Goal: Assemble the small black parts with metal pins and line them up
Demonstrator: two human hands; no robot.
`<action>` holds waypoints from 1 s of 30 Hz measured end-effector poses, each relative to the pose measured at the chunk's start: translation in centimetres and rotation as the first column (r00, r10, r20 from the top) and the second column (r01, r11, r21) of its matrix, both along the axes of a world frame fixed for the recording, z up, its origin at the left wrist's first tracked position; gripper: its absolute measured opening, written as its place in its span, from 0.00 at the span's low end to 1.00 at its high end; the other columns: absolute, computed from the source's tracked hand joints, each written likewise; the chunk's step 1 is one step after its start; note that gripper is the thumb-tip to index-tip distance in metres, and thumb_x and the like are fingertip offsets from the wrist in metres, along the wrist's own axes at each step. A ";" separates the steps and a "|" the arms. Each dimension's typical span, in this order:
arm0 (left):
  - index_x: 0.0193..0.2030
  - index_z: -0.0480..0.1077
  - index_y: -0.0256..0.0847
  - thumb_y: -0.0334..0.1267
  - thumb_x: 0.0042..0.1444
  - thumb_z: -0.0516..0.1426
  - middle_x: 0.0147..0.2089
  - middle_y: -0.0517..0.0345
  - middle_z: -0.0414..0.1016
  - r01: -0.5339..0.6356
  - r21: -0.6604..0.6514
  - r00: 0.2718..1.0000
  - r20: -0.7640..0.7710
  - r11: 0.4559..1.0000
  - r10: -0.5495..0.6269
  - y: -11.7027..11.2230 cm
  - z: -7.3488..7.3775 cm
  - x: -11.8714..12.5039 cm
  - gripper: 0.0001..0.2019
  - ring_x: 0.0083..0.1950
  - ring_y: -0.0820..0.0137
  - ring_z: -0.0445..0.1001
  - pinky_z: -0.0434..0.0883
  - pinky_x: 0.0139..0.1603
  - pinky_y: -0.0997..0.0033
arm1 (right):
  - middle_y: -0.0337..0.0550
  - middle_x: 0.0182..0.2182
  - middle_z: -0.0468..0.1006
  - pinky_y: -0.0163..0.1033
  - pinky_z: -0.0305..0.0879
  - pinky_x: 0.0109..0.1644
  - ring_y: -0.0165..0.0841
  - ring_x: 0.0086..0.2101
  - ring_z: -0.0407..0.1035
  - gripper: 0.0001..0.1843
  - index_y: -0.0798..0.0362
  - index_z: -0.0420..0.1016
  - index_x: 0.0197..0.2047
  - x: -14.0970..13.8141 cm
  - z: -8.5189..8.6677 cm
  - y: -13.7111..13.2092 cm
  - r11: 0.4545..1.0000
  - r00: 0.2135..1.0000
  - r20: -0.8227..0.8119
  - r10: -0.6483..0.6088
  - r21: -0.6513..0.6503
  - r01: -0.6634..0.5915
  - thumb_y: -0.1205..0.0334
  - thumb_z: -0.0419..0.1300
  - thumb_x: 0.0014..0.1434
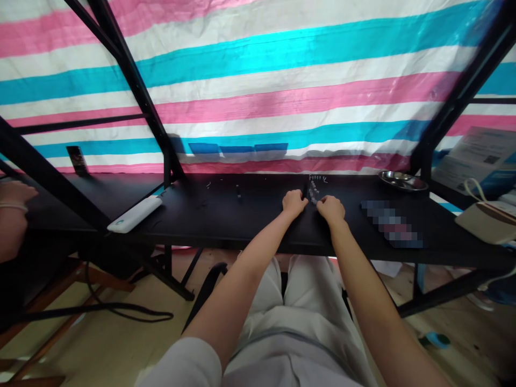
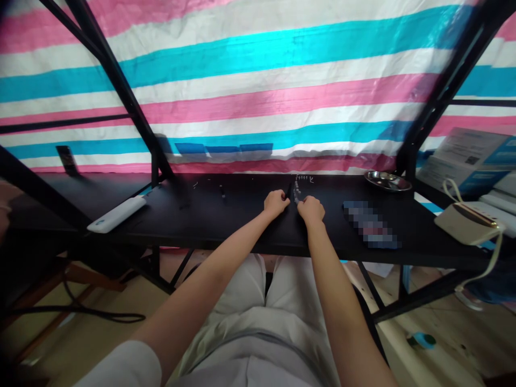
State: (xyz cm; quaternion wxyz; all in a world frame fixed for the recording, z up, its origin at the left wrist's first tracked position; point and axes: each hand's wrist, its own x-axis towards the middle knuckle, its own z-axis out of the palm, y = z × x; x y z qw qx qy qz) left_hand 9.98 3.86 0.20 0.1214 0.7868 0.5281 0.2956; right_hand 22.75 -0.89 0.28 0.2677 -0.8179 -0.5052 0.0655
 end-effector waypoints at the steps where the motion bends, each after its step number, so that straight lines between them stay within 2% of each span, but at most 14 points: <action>1: 0.31 0.70 0.40 0.38 0.51 0.56 0.35 0.51 0.73 -0.011 -0.003 1.000 -0.005 1.000 0.011 -0.1 0.0 0.1 0.04 0.40 0.63 0.70 0.67 0.38 0.67 | 0.56 0.38 0.77 0.43 0.64 0.42 0.43 0.40 0.71 0.16 0.55 0.77 0.40 0.0 0.0 0.0 1.000 1.000 0.001 0.001 0.004 -0.001 0.60 0.54 0.51; 8: 0.32 0.71 0.37 0.38 0.51 0.57 0.41 0.46 0.70 -0.017 0.011 0.997 -0.076 1.000 0.018 -0.5 0.2 0.1 0.06 0.47 0.60 0.67 0.66 0.45 0.61 | 0.55 0.38 0.77 0.41 0.64 0.41 0.42 0.39 0.71 0.16 0.54 0.77 0.39 -0.1 0.1 0.0 1.000 1.000 0.008 -0.002 -0.009 0.003 0.60 0.54 0.50; 14: 0.30 0.70 0.37 0.47 0.46 0.62 0.42 0.46 0.69 -0.028 -0.003 0.990 -0.139 1.000 0.028 -0.6 0.8 -0.9 0.14 0.49 0.56 0.64 0.64 0.48 0.58 | 0.56 0.38 0.77 0.43 0.64 0.42 0.43 0.40 0.71 0.16 0.55 0.77 0.39 0.0 0.1 -0.1 1.000 1.000 -0.008 0.013 -0.005 -0.013 0.60 0.54 0.50; 17: 0.31 0.70 0.37 0.49 0.44 0.63 0.42 0.46 0.69 0.009 -0.001 0.991 -0.135 1.000 -0.009 -1.0 0.9 -2.5 0.16 0.49 0.56 0.64 0.64 0.48 0.59 | 0.56 0.38 0.76 0.43 0.64 0.41 0.43 0.39 0.71 0.15 0.55 0.77 0.39 0.0 0.1 -0.1 1.000 1.000 -0.021 0.005 0.006 -0.005 0.59 0.54 0.50; 19: 0.34 0.69 0.37 0.49 0.45 0.62 0.42 0.46 0.70 0.006 0.011 0.996 -0.093 1.000 -0.005 -1.3 0.6 -4.3 0.17 0.49 0.56 0.65 0.64 0.48 0.59 | 0.55 0.38 0.76 0.43 0.64 0.41 0.42 0.38 0.71 0.16 0.54 0.76 0.39 0.0 0.2 -0.2 0.999 0.999 -0.033 -0.019 0.030 0.020 0.59 0.53 0.51; 23: 0.49 0.63 0.39 0.44 0.48 0.61 0.39 0.50 0.72 -0.109 -0.024 0.984 0.141 0.994 0.111 -1.6 0.1 -9.3 0.23 0.48 0.59 0.67 0.64 0.47 0.62 | 0.52 0.36 0.76 0.43 0.63 0.41 0.41 0.37 0.70 0.16 0.52 0.74 0.41 -0.2 0.6 -0.5 0.990 0.996 -0.057 -0.068 0.122 0.075 0.61 0.51 0.52; 25: 0.54 0.58 0.38 0.41 0.49 0.60 0.37 0.53 0.73 -0.192 -0.077 0.918 0.338 0.978 0.207 -1.4 0.1 -12.1 0.27 0.45 0.64 0.70 0.65 0.45 0.67 | 0.51 0.36 0.77 0.43 0.63 0.41 0.42 0.37 0.70 0.16 0.52 0.74 0.41 -0.4 0.7 -0.6 0.984 0.995 -0.069 -0.078 0.155 0.088 0.61 0.50 0.52; 27: 0.58 0.53 0.36 0.38 0.52 0.58 0.36 0.54 0.73 -0.268 -0.189 0.778 0.536 0.945 0.328 -1.0 0.4 -14.7 0.29 0.39 0.70 0.72 0.66 0.38 0.72 | 0.51 0.36 0.77 0.43 0.62 0.41 0.42 0.37 0.70 0.16 0.52 0.73 0.42 -0.5 0.8 -0.7 0.979 0.994 -0.075 -0.079 0.183 0.092 0.62 0.50 0.52; 30: 0.64 0.40 0.35 0.34 0.54 0.55 0.38 0.54 0.75 -0.211 -0.429 0.578 0.669 0.878 0.467 -0.4 1.3 -17.6 0.35 0.27 0.77 0.69 0.60 0.23 0.78 | 0.51 0.36 0.76 0.42 0.62 0.41 0.41 0.37 0.69 0.16 0.53 0.74 0.41 -0.8 0.9 -0.9 0.972 0.994 -0.073 -0.076 0.215 0.090 0.62 0.50 0.53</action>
